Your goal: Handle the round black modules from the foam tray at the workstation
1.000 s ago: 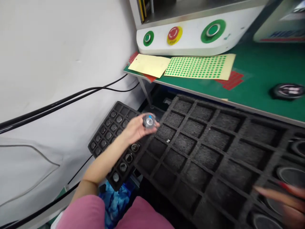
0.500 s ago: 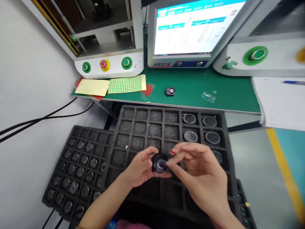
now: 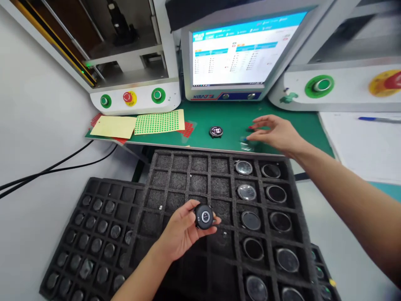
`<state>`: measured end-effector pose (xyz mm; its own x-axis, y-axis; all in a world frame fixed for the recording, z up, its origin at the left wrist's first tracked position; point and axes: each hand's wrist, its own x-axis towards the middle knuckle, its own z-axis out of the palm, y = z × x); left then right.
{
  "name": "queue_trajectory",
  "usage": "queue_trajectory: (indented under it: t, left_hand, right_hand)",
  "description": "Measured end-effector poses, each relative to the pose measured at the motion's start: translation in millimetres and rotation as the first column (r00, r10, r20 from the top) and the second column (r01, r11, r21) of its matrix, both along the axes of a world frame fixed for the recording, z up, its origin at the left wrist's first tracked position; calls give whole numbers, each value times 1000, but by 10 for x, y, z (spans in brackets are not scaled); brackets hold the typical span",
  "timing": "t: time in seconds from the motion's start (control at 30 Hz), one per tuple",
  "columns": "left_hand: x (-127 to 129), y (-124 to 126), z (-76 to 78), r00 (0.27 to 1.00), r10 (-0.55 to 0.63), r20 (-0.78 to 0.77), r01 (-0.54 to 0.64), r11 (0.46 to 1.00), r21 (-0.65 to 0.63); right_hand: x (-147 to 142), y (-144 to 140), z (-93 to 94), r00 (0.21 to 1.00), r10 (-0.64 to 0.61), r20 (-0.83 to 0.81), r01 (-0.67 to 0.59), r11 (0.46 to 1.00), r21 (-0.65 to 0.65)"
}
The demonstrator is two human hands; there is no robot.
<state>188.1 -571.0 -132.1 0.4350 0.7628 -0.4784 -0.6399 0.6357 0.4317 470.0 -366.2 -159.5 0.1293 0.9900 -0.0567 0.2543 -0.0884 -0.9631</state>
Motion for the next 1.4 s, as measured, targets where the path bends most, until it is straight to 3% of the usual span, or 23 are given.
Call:
queue_trajectory:
  t: [0.13,0.27,0.37,0.43,0.47,0.57,0.7,0.8,0.87,0.93,1.0,1.03,1.1,1.17,1.3,1.4]
  left_hand:
    - [58,84,36,996,58,-75,-45,985,168]
    - [54,66,61,973,132,-189,-48,917,395]
    - [37,7,119,967,154,-205,-46,892,451]
    - [28,-27,164,972,145,-187,-50,897,439]
    - [26,-38,183,976,123,-177,-41,912,409]
    - [25,-54,211,987,-33,-159,71,967,244]
    - [38,-70,196,958,-180,-222,202,976,81]
    - [60,-106,208,941,-189,-279,224,969,100]
    - [73,-139,237,927,-57,-370,155,958,240]
    - [80,-171,264,877,139,-460,113,870,479]
    - [79,-190,270,826,263,-498,177,718,673]
    - [76,-194,263,812,292,-505,221,647,730]
    - [69,-193,230,789,337,-514,269,562,782]
    - [62,-186,191,772,367,-520,273,547,791]
    - [50,-172,157,771,332,-543,285,583,761]
    - [28,-159,167,773,324,-545,317,547,775]
  right_hand:
    - [24,-40,-25,985,33,170,-46,996,78]
    - [-1,-233,110,952,-25,304,-48,972,229]
    - [-184,-624,256,911,-113,398,-62,914,401]
    - [-388,-1003,343,940,-104,325,-70,873,483]
    - [-499,-1207,379,972,-38,233,-82,869,487]
    - [-781,-1751,452,985,146,-94,-96,908,408]
    - [-946,-2091,481,883,299,-362,-238,950,203]
    - [-978,-2116,452,798,255,-546,-255,964,78]
    - [-998,-2122,413,738,126,-663,-181,983,-15]
    - [-1028,-2157,377,678,-46,-734,-78,988,-134]
    - [-1067,-2220,361,622,-163,-766,-52,967,-249]
    - [-1088,-2256,364,604,-189,-774,-74,954,-291]
    - [-1128,-2321,387,580,-197,-790,-132,935,-330]
    - [-1163,-2364,422,562,-190,-805,-172,925,-338]
    - [-1206,-2395,472,548,-193,-814,-218,906,-362]
    - [-1225,-2409,490,530,-205,-823,-229,900,-371]
